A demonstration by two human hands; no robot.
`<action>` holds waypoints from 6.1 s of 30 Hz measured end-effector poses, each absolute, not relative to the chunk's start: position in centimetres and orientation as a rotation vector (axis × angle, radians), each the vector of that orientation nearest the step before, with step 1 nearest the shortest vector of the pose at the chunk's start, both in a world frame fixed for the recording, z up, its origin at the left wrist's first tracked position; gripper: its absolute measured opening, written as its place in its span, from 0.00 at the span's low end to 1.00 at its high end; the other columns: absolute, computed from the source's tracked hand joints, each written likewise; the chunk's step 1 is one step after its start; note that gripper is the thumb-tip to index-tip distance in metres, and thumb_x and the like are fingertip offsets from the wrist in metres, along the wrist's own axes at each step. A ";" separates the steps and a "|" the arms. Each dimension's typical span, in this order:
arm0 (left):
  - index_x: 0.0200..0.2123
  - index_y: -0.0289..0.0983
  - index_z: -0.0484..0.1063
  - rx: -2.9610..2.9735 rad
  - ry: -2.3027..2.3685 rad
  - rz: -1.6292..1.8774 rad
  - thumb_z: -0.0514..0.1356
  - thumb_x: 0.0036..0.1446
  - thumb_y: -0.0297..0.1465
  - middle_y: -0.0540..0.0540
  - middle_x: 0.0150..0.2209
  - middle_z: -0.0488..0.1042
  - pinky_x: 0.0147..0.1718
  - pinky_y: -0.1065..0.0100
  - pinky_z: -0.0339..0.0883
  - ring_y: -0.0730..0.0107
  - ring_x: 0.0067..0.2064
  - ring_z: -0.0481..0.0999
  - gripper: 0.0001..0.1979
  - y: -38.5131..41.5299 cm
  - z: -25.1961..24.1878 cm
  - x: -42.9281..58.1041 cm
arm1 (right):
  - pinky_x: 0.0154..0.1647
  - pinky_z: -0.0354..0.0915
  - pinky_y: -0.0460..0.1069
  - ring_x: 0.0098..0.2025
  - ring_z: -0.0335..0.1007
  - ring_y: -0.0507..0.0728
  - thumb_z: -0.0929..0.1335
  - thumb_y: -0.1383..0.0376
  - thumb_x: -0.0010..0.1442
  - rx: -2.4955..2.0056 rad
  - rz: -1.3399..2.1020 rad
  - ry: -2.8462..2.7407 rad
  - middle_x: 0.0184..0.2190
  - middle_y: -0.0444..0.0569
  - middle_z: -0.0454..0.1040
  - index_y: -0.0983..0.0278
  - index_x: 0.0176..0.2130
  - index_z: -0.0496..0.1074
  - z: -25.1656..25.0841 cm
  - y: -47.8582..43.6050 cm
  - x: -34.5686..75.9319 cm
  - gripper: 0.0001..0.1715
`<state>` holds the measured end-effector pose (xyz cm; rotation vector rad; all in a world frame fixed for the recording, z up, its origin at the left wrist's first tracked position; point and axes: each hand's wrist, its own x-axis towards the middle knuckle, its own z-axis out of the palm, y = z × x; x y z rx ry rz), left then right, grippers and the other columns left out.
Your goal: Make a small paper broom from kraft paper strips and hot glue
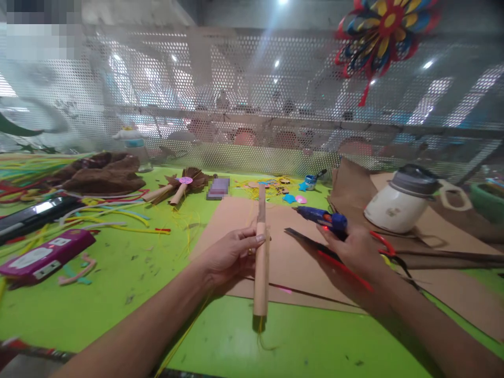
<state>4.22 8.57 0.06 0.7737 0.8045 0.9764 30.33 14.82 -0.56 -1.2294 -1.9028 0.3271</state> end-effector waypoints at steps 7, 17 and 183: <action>0.37 0.35 0.71 0.805 0.834 1.049 0.68 0.47 0.32 0.47 0.31 0.71 0.29 0.72 0.68 0.75 0.29 0.71 0.14 8.7 -0.2 4.4 | 0.38 0.62 0.50 0.37 0.68 0.59 0.64 0.64 0.56 -1.263 -0.112 -2.142 0.35 0.53 0.73 0.66 0.39 0.69 -3.0 19.4 31.1 0.11; 0.38 0.34 0.70 0.826 0.817 1.083 0.67 0.48 0.32 0.46 0.28 0.72 0.32 0.66 0.72 0.69 0.29 0.75 0.14 8.4 0.2 4.6 | 0.42 0.61 0.48 0.42 0.67 0.58 0.67 0.71 0.50 -1.287 -0.020 -2.441 0.39 0.54 0.72 0.67 0.44 0.72 -2.0 20.3 31.4 0.18; 0.36 0.34 0.71 0.833 0.737 1.411 0.67 0.48 0.30 0.47 0.27 0.75 0.35 0.68 0.68 0.68 0.32 0.75 0.12 6.5 2.0 6.4 | 0.42 0.65 0.53 0.40 0.66 0.57 0.62 0.73 0.59 -0.745 0.629 -1.996 0.39 0.52 0.70 0.63 0.45 0.65 -1.0 5.6 22.0 0.14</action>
